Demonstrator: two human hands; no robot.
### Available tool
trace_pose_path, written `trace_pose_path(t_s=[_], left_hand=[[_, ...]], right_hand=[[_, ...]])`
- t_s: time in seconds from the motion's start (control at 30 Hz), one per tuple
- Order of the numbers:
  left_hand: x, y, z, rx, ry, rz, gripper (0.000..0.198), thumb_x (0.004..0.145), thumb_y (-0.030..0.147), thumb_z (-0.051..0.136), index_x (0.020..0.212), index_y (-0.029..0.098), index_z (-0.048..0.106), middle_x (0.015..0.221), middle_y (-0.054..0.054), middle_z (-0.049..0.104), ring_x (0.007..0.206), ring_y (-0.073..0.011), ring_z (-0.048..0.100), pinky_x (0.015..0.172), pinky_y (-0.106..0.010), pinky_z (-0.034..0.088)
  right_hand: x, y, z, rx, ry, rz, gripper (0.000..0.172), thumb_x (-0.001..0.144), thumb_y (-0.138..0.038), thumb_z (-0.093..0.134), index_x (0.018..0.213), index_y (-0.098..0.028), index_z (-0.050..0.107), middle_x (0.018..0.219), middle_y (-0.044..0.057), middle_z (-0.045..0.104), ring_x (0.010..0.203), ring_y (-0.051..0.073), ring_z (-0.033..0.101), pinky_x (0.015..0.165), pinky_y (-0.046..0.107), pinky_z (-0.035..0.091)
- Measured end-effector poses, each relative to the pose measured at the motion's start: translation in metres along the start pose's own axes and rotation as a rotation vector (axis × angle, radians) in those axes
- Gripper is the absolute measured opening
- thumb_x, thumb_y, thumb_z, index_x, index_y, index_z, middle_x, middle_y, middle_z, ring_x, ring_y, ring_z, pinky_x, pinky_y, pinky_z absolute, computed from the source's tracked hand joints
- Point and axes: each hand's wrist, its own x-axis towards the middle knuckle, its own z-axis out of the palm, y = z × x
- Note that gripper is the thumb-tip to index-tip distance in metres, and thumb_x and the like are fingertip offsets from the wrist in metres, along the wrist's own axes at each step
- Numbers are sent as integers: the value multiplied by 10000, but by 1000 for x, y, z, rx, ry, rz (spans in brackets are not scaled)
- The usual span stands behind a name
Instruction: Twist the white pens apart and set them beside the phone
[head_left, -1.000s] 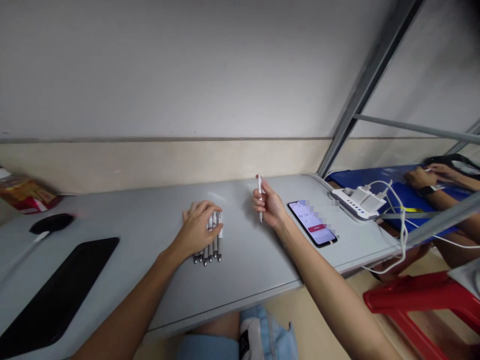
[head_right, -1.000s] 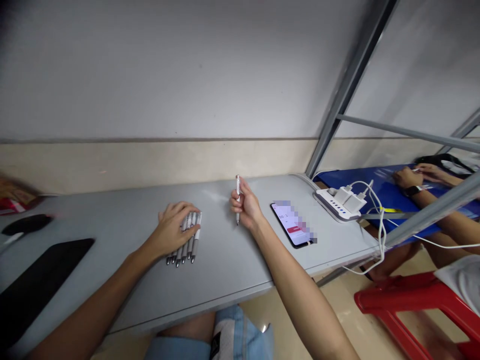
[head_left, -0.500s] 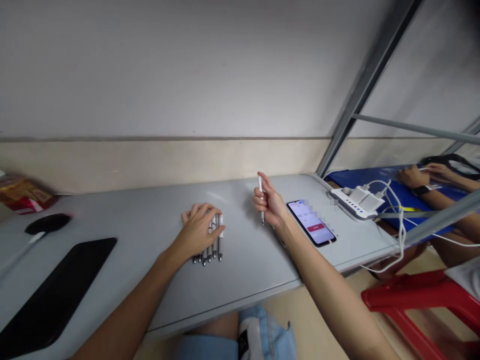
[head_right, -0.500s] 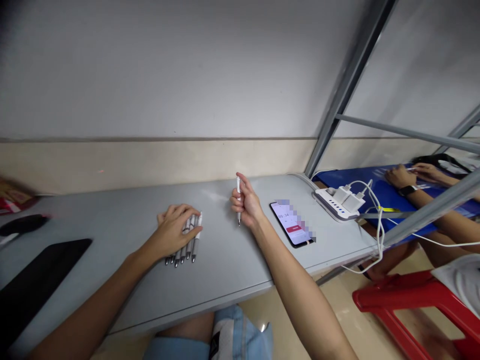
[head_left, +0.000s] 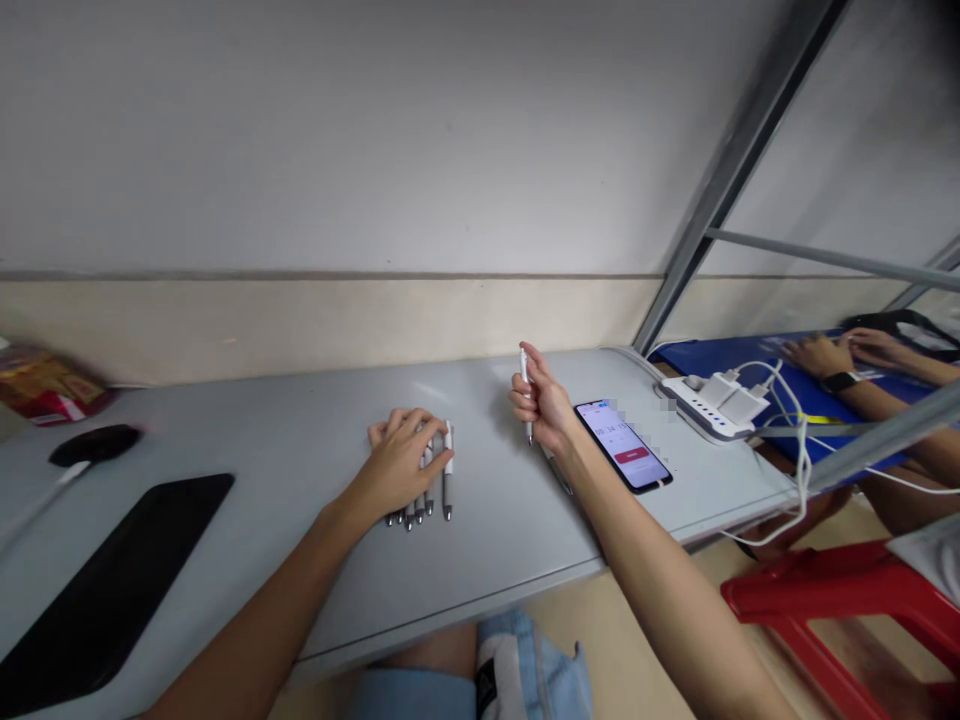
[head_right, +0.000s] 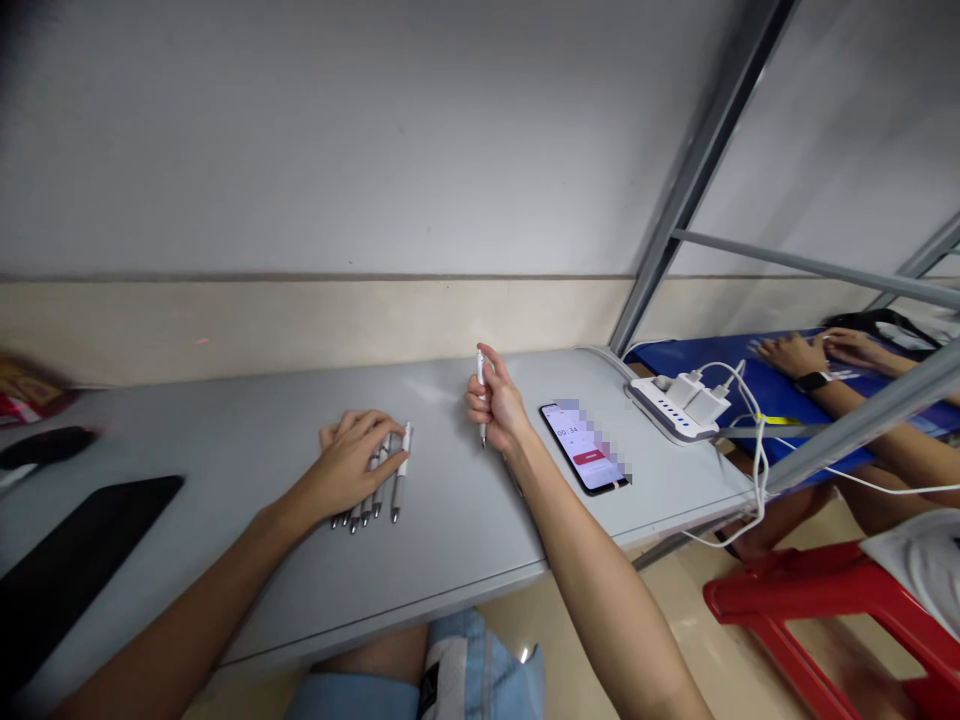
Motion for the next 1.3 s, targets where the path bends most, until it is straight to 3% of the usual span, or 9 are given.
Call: trace_pose_path(t_s=[0.3, 0.47, 0.57, 0.7, 0.93, 1.07, 1.17, 1.3], left_hand=[[0, 3, 0, 4, -6, 16, 248, 877, 424, 517, 1039, 261, 610, 1125, -65, 607, 1085, -283, 446, 845, -423, 295], [0, 2, 1, 16, -16, 24, 252, 879, 425, 515, 1051, 263, 600, 1130, -63, 603, 1097, -287, 445, 848, -427, 298], [0, 2, 2, 9, -10, 30, 243, 872, 412, 528, 1045, 260, 605, 1124, -62, 602, 1090, -284, 448, 859, -429, 299], [-1, 3, 2, -19, -9, 44, 245, 869, 403, 532, 1044, 250, 610, 1121, -67, 598, 1086, -279, 443, 873, -427, 296], [0, 7, 1, 40, -29, 43, 234, 884, 408, 517, 1043, 252, 587, 1133, -53, 592, 1097, -274, 443, 841, -418, 292], [0, 7, 1, 50, -32, 50, 238, 892, 417, 501, 1035, 247, 587, 1140, -62, 592, 1100, -278, 443, 842, -420, 289], [0, 6, 2, 44, -28, 48, 235, 889, 416, 507, 1034, 249, 587, 1146, -61, 590, 1106, -279, 442, 850, -423, 285], [0, 6, 2, 47, -23, 44, 230, 885, 416, 520, 1033, 255, 589, 1132, -54, 598, 1089, -275, 450, 850, -424, 280]], right_hand=[[1, -4, -2, 46, 6, -24, 336, 856, -327, 579, 1163, -348, 443, 584, -87, 306, 414, 57, 185, 387, 158, 79], [2, -6, -4, -18, 18, -2, 408, 847, -327, 582, 1227, -349, 435, 595, -80, 392, 420, 58, 284, 374, 142, 140], [-1, -7, -1, -167, 14, 77, 351, 814, -319, 609, 1146, -266, 506, 630, -50, 481, 473, 74, 416, 387, 153, 285], [-5, -4, 3, -399, 27, 184, 295, 731, -197, 624, 1011, -200, 532, 670, -16, 570, 586, 122, 567, 566, 251, 486], [-2, -1, -9, -1099, 158, 32, 144, 693, -274, 644, 758, -150, 605, 654, 4, 593, 561, 100, 504, 531, 218, 380], [2, -4, -21, -1386, 212, 160, 143, 647, -273, 689, 664, -147, 622, 622, 21, 608, 553, 118, 523, 525, 231, 368], [2, -6, -27, -1461, 188, 257, 134, 634, -237, 705, 715, -147, 649, 614, 20, 613, 532, 120, 529, 518, 232, 369], [2, -7, -30, -1489, 197, 270, 326, 600, -173, 724, 921, -162, 665, 715, 21, 647, 555, 114, 548, 521, 220, 382]])
